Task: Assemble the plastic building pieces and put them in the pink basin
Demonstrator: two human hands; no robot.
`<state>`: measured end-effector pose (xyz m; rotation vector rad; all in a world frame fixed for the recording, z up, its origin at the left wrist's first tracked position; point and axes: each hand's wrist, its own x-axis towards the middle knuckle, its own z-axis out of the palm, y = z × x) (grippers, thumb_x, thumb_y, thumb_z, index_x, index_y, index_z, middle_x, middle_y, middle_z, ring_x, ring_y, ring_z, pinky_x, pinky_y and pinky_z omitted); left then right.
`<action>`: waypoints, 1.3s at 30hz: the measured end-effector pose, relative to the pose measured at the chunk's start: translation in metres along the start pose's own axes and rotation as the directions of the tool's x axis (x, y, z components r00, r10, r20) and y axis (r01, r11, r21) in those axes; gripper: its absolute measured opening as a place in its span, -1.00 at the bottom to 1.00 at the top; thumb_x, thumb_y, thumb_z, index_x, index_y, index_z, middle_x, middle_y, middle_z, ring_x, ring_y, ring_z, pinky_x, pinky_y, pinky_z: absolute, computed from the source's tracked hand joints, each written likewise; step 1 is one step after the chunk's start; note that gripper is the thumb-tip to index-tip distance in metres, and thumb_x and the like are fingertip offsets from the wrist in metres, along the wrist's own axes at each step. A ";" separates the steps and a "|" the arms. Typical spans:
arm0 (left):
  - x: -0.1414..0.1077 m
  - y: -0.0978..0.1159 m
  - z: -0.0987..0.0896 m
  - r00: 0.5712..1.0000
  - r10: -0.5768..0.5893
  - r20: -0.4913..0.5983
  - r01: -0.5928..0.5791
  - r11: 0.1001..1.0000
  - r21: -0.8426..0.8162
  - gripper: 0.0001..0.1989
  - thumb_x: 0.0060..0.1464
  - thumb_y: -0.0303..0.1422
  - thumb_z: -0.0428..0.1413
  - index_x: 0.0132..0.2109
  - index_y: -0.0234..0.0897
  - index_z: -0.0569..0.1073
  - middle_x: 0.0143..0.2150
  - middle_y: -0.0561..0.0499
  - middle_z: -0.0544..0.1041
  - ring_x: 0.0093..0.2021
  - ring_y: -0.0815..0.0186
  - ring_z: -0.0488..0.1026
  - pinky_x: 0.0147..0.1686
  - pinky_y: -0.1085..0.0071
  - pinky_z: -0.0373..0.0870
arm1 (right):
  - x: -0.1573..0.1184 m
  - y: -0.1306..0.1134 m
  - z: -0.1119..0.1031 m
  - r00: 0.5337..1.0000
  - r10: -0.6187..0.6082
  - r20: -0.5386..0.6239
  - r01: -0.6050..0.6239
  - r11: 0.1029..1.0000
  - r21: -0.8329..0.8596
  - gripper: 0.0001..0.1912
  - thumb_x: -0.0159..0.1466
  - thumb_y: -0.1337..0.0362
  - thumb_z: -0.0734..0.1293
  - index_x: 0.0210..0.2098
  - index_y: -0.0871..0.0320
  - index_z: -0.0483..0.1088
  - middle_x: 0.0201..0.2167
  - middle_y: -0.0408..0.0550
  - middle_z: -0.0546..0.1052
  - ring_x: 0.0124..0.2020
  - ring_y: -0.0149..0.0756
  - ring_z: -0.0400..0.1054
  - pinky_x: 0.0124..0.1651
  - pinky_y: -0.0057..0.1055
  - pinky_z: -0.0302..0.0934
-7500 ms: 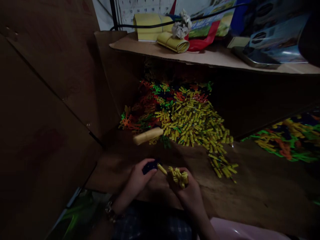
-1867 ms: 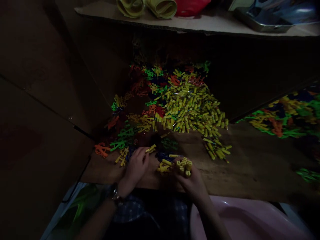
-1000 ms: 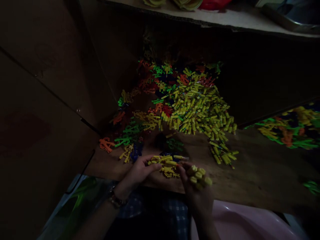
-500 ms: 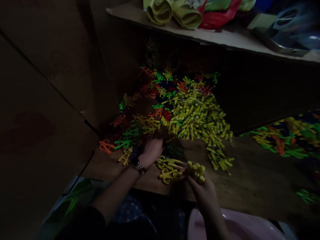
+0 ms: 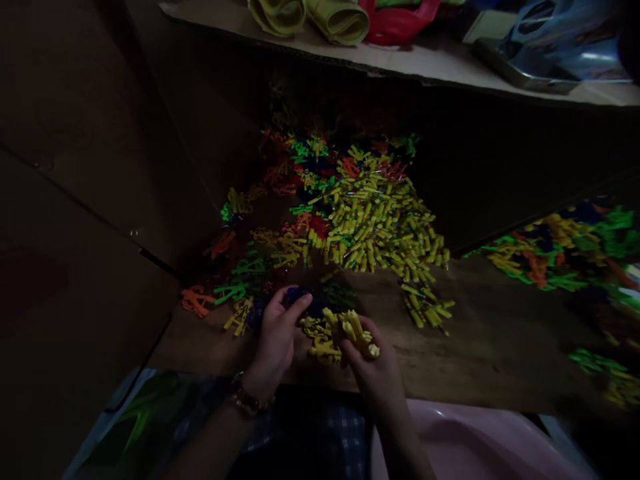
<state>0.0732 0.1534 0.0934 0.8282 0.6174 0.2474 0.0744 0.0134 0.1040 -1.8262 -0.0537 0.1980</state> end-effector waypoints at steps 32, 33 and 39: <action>0.056 0.020 -0.057 0.760 0.269 0.592 -0.443 -0.452 0.774 -0.73 0.12 -0.52 -0.09 -0.11 -0.37 0.46 -0.22 -0.23 0.52 -0.13 0.03 0.37 -0.05 0.05 0.21 | 0.005 0.026 -0.029 0.998 -0.064 -0.028 0.056 0.975 -0.216 -0.66 0.08 0.11 0.33 -0.20 0.15 0.35 -0.40 -0.05 0.49 -0.38 -0.21 0.40 -0.35 -0.33 0.31; 0.054 0.019 -0.058 0.730 0.312 0.608 -0.488 -0.385 0.783 -0.73 0.14 -0.49 -0.10 -0.11 -0.36 0.46 -0.22 -0.20 0.52 -0.13 0.06 0.38 -0.02 0.07 0.20 | 0.004 0.022 -0.027 1.000 -0.022 0.001 0.022 0.988 -0.156 -0.64 0.08 0.10 0.35 -0.19 0.16 0.34 -0.41 -0.06 0.50 -0.40 -0.23 0.40 -0.37 -0.35 0.31; 0.007 0.003 -0.042 0.889 0.317 0.330 -0.453 0.504 0.735 -0.77 0.14 -0.28 0.02 -0.11 -0.22 0.46 -0.16 -0.04 0.53 -0.19 0.25 0.45 -0.18 0.41 0.34 | 0.003 0.007 -0.015 0.995 -0.054 0.088 0.060 0.996 -0.071 -0.78 0.11 0.19 0.33 -0.28 0.16 0.42 -0.38 -0.06 0.52 -0.39 -0.25 0.40 -0.37 -0.39 0.30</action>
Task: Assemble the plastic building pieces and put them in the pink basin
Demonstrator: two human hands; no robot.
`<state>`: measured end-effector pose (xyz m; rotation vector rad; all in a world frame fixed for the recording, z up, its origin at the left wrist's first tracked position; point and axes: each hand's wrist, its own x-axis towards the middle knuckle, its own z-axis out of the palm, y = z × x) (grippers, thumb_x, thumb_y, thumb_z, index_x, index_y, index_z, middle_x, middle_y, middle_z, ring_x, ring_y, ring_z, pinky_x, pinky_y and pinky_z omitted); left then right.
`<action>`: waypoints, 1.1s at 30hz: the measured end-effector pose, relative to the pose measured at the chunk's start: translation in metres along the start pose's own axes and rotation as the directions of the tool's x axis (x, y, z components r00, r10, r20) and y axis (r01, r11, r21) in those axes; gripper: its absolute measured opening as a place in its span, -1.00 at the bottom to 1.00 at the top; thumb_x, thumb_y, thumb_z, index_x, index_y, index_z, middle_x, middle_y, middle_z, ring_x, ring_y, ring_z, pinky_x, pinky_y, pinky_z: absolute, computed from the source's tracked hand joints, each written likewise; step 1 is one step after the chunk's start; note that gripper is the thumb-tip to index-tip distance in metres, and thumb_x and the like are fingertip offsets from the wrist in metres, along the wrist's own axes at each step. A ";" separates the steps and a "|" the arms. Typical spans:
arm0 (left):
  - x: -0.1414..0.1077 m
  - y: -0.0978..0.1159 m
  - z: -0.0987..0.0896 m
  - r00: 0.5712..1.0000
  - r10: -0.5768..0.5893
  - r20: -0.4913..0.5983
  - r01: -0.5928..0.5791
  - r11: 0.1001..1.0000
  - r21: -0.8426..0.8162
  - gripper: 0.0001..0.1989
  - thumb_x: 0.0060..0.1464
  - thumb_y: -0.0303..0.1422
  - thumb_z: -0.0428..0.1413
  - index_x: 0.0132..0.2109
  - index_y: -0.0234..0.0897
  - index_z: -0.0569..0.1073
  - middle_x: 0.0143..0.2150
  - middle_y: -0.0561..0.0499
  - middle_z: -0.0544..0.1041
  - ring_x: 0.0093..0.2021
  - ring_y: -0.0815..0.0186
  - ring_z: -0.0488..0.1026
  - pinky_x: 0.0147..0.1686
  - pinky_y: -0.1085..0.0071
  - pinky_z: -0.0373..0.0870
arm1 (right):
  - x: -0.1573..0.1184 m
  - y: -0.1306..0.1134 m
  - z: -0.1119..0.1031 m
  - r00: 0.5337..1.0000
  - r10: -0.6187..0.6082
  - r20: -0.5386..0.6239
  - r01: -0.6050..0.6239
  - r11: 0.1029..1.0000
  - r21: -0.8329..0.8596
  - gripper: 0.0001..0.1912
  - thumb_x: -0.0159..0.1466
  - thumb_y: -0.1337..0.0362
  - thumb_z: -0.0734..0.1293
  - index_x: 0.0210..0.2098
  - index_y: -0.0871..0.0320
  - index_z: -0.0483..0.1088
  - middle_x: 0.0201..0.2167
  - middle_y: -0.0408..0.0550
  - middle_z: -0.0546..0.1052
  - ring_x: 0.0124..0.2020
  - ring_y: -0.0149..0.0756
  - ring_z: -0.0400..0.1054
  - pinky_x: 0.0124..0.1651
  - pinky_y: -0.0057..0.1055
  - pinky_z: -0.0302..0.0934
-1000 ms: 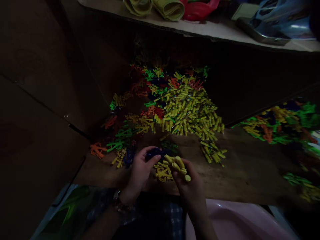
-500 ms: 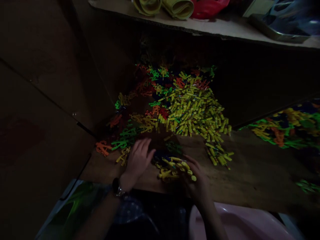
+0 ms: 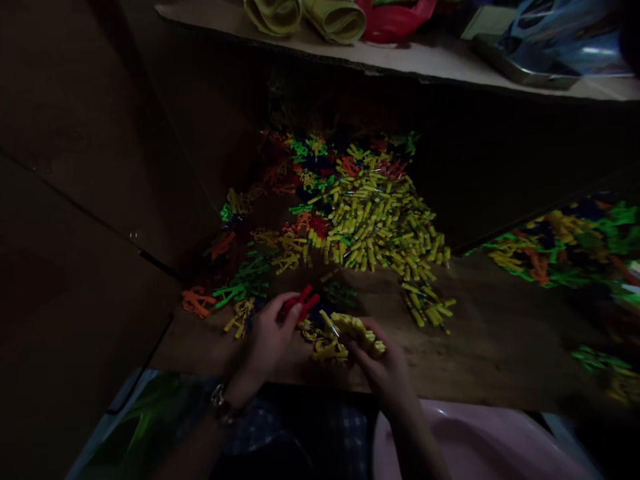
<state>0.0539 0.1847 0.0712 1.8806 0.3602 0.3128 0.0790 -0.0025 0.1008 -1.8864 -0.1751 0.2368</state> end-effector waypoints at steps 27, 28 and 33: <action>-0.002 0.003 -0.018 0.920 -0.077 0.385 0.009 0.984 0.175 -0.68 0.03 -0.40 0.11 -0.02 -0.28 0.45 -0.06 -0.15 0.50 -0.12 0.16 0.44 -0.11 0.27 0.36 | 0.000 0.036 -0.017 0.944 -0.291 0.156 0.329 0.870 -0.367 -0.75 0.14 0.27 0.27 -0.18 0.10 0.41 -0.11 0.03 0.52 -0.11 -0.13 0.41 -0.13 -0.25 0.32; -0.004 0.006 -0.021 0.957 -0.021 0.288 -0.094 0.919 0.382 -0.63 0.04 -0.43 0.10 0.03 -0.28 0.41 0.02 -0.18 0.45 -0.04 0.10 0.39 -0.04 0.19 0.31 | 0.000 0.038 -0.019 0.960 -0.263 0.093 0.278 0.877 -0.391 -0.74 0.14 0.22 0.27 -0.17 0.11 0.40 -0.11 0.04 0.51 -0.12 -0.12 0.42 -0.14 -0.24 0.32; -0.018 0.003 -0.027 0.973 0.054 0.224 -0.228 0.366 0.902 -0.61 0.04 -0.46 0.08 0.06 -0.36 0.38 0.03 -0.26 0.42 -0.03 -0.05 0.33 -0.13 0.09 0.33 | 0.000 0.034 -0.019 0.960 -0.077 -0.269 -0.002 0.959 -0.284 -0.64 0.12 0.04 0.29 -0.18 0.12 0.28 -0.37 -0.02 0.52 -0.38 -0.22 0.44 -0.38 -0.38 0.31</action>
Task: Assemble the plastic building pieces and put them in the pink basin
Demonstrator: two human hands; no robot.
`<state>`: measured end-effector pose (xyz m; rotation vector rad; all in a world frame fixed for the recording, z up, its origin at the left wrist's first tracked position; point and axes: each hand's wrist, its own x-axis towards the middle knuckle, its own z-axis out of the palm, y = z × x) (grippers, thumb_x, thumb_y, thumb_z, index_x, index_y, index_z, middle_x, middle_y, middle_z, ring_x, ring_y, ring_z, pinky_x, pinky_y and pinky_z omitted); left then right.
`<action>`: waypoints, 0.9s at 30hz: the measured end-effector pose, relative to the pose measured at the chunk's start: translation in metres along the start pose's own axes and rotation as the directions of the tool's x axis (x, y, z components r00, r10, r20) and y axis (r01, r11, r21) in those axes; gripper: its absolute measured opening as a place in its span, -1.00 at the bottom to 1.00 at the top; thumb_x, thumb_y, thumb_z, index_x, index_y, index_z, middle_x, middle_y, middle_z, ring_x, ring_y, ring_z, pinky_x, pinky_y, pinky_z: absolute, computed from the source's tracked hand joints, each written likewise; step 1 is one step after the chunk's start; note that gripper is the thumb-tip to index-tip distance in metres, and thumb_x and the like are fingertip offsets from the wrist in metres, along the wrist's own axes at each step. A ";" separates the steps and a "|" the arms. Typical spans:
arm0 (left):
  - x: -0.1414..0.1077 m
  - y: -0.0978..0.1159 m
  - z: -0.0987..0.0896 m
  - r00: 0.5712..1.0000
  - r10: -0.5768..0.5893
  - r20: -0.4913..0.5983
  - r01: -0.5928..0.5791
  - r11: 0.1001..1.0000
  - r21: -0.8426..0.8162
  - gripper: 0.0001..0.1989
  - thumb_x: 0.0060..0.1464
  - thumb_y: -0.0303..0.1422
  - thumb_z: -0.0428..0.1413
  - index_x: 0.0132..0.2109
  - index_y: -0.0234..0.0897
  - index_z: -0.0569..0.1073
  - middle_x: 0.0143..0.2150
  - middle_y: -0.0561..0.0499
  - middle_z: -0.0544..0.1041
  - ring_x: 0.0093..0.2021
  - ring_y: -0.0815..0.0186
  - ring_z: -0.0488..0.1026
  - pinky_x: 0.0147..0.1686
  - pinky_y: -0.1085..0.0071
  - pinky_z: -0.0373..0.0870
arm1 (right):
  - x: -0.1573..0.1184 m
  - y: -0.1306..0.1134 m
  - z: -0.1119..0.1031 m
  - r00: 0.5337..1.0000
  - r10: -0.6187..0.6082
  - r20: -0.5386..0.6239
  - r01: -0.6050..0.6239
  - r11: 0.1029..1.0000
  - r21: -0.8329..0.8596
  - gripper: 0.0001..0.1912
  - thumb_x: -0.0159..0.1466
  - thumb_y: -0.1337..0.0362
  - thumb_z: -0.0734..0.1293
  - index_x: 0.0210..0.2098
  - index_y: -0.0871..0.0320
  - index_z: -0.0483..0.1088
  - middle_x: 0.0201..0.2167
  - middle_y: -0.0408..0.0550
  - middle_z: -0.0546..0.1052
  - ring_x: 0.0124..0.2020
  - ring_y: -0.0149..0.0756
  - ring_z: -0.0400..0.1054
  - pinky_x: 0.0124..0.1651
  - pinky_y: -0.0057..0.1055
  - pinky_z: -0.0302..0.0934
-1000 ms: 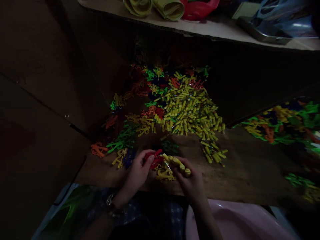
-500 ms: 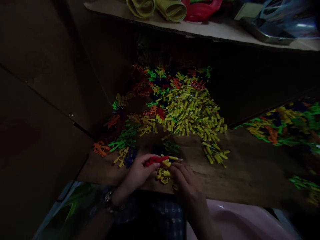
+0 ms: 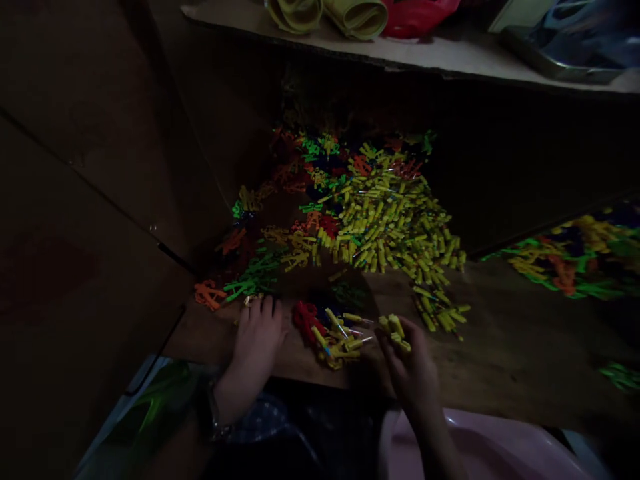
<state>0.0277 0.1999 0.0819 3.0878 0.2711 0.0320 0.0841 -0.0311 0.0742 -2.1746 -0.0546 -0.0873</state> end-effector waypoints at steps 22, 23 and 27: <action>-0.001 0.020 -0.010 0.905 -0.203 0.374 0.312 -0.279 -0.908 -0.69 -0.16 -0.28 0.26 -0.24 -0.34 0.48 -0.34 0.00 0.53 -0.34 0.35 0.43 -0.32 0.51 0.34 | -0.012 -0.062 0.022 0.961 0.018 0.277 -0.087 0.967 0.240 -0.71 0.09 0.06 0.35 -0.33 0.15 0.40 -0.41 -0.02 0.56 -0.43 -0.22 0.45 -0.43 -0.40 0.33; -0.002 0.020 -0.010 0.909 -0.210 0.361 0.312 -0.231 -0.922 -0.68 -0.14 -0.28 0.25 -0.21 -0.34 0.48 -0.32 -0.01 0.54 -0.31 0.33 0.44 -0.27 0.50 0.35 | -0.013 -0.060 0.022 0.967 0.028 0.254 -0.088 0.970 0.229 -0.70 0.10 0.05 0.34 -0.32 0.15 0.39 -0.41 -0.02 0.56 -0.44 -0.22 0.45 -0.43 -0.40 0.33; -0.003 0.019 -0.010 0.915 -0.183 0.358 0.340 -0.124 -0.932 -0.64 -0.13 -0.29 0.23 -0.15 -0.35 0.47 -0.22 -0.05 0.56 -0.20 0.24 0.46 -0.17 0.42 0.37 | -0.017 -0.051 0.021 0.981 -0.105 0.163 0.091 0.992 0.091 -0.77 0.16 0.12 0.31 -0.29 0.14 0.38 -0.37 -0.02 0.56 -0.41 -0.24 0.46 -0.41 -0.41 0.34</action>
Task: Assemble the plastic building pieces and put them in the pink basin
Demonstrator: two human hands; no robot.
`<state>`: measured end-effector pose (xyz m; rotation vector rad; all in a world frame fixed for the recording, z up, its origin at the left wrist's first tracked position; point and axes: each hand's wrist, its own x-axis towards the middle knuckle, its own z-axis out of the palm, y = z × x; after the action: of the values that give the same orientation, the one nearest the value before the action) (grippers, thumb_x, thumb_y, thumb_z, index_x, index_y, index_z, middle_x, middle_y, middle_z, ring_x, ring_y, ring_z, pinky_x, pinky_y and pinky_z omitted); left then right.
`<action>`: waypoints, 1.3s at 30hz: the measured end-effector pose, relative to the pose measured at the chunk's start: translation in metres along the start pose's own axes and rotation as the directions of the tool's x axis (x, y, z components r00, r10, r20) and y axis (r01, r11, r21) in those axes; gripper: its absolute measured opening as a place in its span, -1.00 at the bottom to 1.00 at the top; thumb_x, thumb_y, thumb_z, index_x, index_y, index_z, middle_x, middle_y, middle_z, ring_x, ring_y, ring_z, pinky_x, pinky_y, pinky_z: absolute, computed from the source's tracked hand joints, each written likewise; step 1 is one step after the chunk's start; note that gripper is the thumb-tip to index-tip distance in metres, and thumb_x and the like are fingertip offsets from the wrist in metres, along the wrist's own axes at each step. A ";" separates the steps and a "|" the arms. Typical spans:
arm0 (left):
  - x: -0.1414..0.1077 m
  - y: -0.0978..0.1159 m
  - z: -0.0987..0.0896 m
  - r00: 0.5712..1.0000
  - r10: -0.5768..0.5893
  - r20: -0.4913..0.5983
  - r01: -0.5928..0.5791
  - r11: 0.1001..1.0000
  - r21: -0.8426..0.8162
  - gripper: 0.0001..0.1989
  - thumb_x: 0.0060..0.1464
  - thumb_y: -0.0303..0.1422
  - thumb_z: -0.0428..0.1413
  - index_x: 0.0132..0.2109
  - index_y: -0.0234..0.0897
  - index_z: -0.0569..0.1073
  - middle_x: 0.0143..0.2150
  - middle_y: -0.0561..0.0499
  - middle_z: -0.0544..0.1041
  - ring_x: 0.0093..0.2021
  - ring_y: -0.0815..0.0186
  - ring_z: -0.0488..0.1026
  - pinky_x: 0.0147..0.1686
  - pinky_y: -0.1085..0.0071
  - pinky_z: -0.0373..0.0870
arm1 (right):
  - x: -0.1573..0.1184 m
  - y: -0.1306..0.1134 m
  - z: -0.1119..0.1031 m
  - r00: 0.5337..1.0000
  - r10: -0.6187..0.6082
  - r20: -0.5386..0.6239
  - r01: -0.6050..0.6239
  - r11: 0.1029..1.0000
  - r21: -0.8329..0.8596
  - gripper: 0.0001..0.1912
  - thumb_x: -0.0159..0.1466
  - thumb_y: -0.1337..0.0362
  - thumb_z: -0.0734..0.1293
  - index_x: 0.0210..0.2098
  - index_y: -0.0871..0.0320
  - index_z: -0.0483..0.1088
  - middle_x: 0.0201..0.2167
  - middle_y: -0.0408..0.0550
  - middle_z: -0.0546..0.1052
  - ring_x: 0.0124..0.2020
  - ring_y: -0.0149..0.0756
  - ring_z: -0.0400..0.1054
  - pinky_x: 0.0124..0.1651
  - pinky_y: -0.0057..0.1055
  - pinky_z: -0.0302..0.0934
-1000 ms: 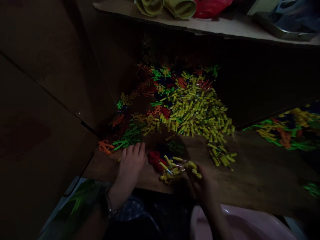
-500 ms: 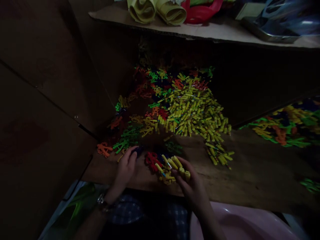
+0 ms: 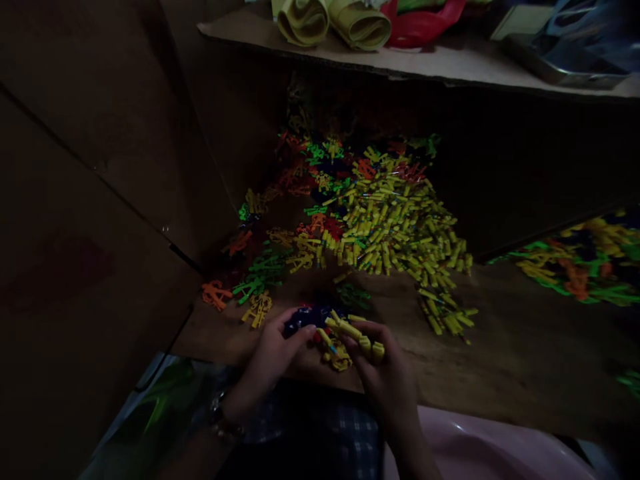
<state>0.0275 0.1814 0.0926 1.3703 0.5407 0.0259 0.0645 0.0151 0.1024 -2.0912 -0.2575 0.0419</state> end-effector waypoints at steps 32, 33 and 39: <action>0.003 0.004 -0.017 0.917 -0.085 0.390 0.047 0.993 0.106 -0.73 -0.06 -0.25 0.19 -0.24 -0.36 0.52 -0.33 -0.07 0.58 -0.30 0.24 0.49 -0.22 0.38 0.40 | -0.008 0.017 -0.006 0.937 -0.324 0.130 0.337 0.937 -0.094 -0.91 0.21 0.29 0.28 -0.27 0.10 0.38 -0.36 -0.06 0.57 -0.34 -0.29 0.49 -0.34 -0.48 0.37; 0.005 0.003 -0.018 0.911 -0.077 0.405 0.019 0.989 0.144 -0.70 -0.03 -0.24 0.17 -0.20 -0.37 0.51 -0.32 -0.08 0.57 -0.30 0.23 0.49 -0.23 0.37 0.41 | -0.005 0.022 -0.008 0.943 -0.294 0.153 0.308 0.949 -0.071 -0.91 0.21 0.24 0.28 -0.29 0.10 0.38 -0.37 -0.06 0.58 -0.33 -0.28 0.49 -0.35 -0.47 0.37; 0.013 -0.013 -0.032 0.890 0.456 0.000 -0.201 0.391 0.898 -0.61 0.10 -0.27 0.08 0.07 -0.31 0.37 0.04 -0.20 0.42 0.06 0.03 0.31 0.05 0.06 0.25 | 0.006 0.040 -0.023 0.975 -0.222 -0.001 0.215 0.943 -0.254 -0.73 0.21 0.07 0.24 -0.30 0.10 0.45 -0.19 0.06 0.54 -0.22 -0.16 0.46 -0.23 -0.31 0.35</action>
<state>0.0230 0.2118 0.0727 2.5623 0.4800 0.2931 0.0798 -0.0233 0.0803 -2.3005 -0.4983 -0.1629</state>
